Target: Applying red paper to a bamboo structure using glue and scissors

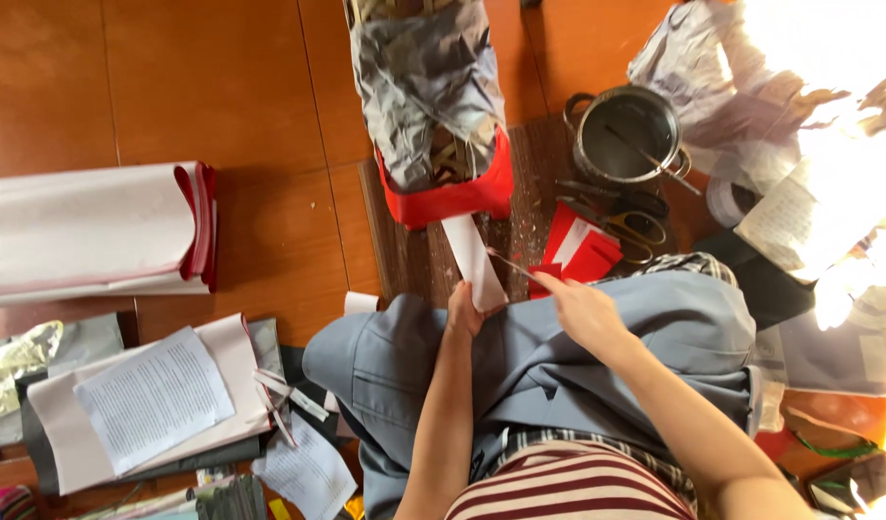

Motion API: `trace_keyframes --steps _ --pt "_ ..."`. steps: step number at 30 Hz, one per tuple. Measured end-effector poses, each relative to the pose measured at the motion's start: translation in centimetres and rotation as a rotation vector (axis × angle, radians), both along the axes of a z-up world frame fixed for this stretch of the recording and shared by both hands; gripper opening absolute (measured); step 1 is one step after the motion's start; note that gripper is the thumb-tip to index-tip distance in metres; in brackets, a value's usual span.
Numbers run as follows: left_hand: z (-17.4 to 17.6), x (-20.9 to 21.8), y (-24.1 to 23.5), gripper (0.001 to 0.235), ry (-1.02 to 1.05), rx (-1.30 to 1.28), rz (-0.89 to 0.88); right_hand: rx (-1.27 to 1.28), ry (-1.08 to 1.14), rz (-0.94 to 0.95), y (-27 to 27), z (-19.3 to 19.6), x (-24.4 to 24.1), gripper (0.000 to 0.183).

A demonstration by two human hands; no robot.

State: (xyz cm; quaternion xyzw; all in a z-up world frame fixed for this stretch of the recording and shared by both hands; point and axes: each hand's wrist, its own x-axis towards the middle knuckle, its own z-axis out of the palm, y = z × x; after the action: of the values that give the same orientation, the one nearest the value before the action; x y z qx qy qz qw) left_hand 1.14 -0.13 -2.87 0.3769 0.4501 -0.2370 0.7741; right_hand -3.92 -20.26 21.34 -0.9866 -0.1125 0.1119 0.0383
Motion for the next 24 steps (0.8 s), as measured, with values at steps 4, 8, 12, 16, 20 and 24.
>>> trace_keyframes --steps 4,8,12,16,20,24 --pt "0.3 -1.4 0.0 0.044 -0.055 0.035 -0.006 0.092 0.025 -0.056 4.0 -4.3 4.8 0.052" --pt "1.6 -2.0 0.4 0.048 -0.140 -0.004 -0.001 0.241 0.080 -0.132 8.1 -10.0 7.9 0.044" --pt "1.7 -1.9 0.6 0.039 -0.113 -0.035 -0.012 0.294 0.020 -0.153 10.0 -13.0 8.6 0.051" --pt "1.2 -1.9 0.5 0.041 -0.138 -0.056 0.032 0.330 0.020 -0.166 7.4 -12.2 7.6 0.040" --pt "0.0 -2.2 0.5 0.048 -0.211 -0.063 0.007 0.295 -0.096 -0.181 4.0 -11.1 5.2 0.063" --pt "0.4 -1.2 0.6 0.045 -0.119 -0.064 0.021 0.438 -0.449 0.009 1.6 -3.7 -0.1 0.057"
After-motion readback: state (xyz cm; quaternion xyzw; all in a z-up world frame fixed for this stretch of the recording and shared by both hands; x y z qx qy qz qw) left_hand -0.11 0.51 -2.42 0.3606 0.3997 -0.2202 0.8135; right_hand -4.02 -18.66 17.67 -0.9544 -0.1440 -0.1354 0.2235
